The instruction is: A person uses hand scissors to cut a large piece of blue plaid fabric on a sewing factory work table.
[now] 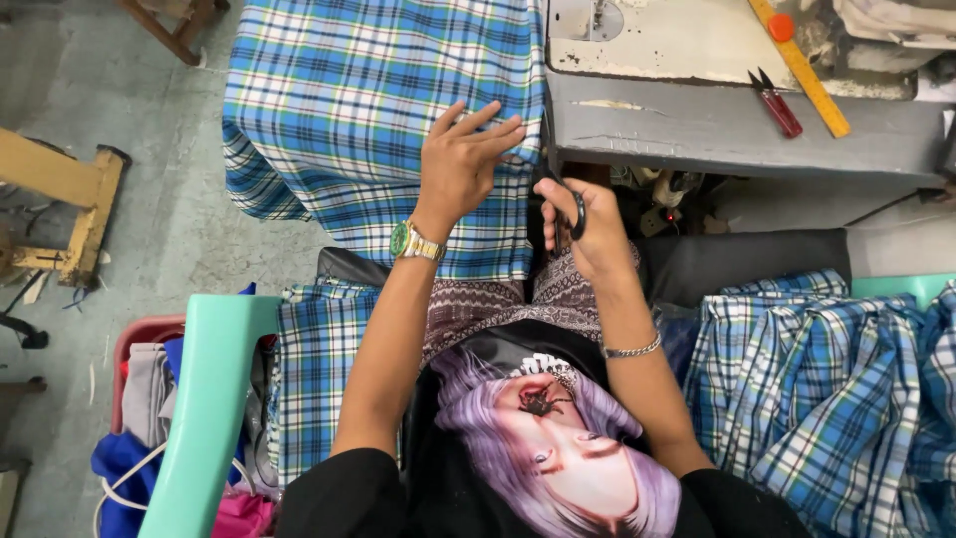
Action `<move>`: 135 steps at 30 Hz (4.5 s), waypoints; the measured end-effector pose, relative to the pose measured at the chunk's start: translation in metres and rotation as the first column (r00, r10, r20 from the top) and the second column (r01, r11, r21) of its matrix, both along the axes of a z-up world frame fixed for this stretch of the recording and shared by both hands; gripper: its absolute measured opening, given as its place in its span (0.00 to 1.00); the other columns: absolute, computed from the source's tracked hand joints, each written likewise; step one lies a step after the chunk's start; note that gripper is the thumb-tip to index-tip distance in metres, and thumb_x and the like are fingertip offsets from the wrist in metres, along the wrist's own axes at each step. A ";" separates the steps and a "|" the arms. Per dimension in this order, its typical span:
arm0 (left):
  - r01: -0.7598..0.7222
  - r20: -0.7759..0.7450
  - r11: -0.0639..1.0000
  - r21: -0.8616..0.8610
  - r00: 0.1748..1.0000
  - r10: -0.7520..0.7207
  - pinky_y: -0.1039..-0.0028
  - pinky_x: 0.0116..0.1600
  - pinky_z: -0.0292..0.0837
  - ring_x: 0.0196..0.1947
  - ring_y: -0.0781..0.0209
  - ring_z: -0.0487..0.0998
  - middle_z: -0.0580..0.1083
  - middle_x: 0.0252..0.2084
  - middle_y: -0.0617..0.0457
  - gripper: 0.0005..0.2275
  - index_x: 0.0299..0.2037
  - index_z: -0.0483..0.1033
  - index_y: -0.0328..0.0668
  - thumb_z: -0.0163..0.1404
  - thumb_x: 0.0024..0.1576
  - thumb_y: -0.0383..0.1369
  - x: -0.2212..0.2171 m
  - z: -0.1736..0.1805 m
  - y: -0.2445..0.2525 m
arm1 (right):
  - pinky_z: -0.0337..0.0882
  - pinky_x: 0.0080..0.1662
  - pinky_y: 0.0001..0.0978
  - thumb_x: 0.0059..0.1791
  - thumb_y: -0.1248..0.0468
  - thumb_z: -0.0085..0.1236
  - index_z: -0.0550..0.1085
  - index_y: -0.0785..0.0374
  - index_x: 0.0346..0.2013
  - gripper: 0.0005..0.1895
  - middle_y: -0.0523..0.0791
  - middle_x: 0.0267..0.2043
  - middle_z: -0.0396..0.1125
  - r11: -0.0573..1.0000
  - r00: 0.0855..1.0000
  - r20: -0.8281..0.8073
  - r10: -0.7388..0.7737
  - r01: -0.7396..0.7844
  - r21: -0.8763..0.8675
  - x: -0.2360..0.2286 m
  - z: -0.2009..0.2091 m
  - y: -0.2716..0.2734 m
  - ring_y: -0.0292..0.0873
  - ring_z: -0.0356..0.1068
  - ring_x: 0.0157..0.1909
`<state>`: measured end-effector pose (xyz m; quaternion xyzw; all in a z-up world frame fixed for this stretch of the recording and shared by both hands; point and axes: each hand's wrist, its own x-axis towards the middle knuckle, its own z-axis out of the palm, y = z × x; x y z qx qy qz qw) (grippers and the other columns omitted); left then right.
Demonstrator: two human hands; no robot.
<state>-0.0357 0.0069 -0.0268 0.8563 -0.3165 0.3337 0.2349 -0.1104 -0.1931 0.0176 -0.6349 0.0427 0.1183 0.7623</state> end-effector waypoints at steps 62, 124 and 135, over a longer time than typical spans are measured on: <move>-0.013 -0.322 0.987 0.161 0.945 0.065 0.44 0.74 0.45 0.74 0.43 0.52 0.61 0.73 0.46 0.44 0.70 0.68 0.46 0.36 0.55 0.73 0.043 0.022 0.013 | 0.70 0.28 0.23 0.52 0.60 0.59 0.74 0.68 0.41 0.12 0.39 0.21 0.61 0.980 0.992 0.108 -0.059 0.037 0.195 -0.046 -0.063 0.014 0.33 0.61 0.23; -0.048 -0.315 0.988 0.147 0.944 0.093 0.47 0.75 0.46 0.74 0.46 0.55 0.63 0.72 0.48 0.43 0.68 0.70 0.47 0.50 0.54 0.72 0.044 0.020 0.011 | 0.64 0.28 0.23 0.54 0.56 0.58 0.72 0.66 0.45 0.15 0.38 0.24 0.60 0.959 0.992 0.122 -0.041 0.005 0.283 -0.024 -0.072 0.012 0.33 0.61 0.24; -0.051 -0.325 0.988 0.142 0.941 0.096 0.47 0.75 0.46 0.74 0.46 0.55 0.63 0.73 0.49 0.42 0.68 0.70 0.47 0.50 0.54 0.72 0.042 0.023 0.011 | 0.66 0.33 0.30 0.55 0.54 0.54 0.70 0.68 0.49 0.20 0.41 0.27 0.61 0.932 0.986 0.163 0.018 -0.076 0.355 -0.007 -0.061 0.013 0.37 0.63 0.28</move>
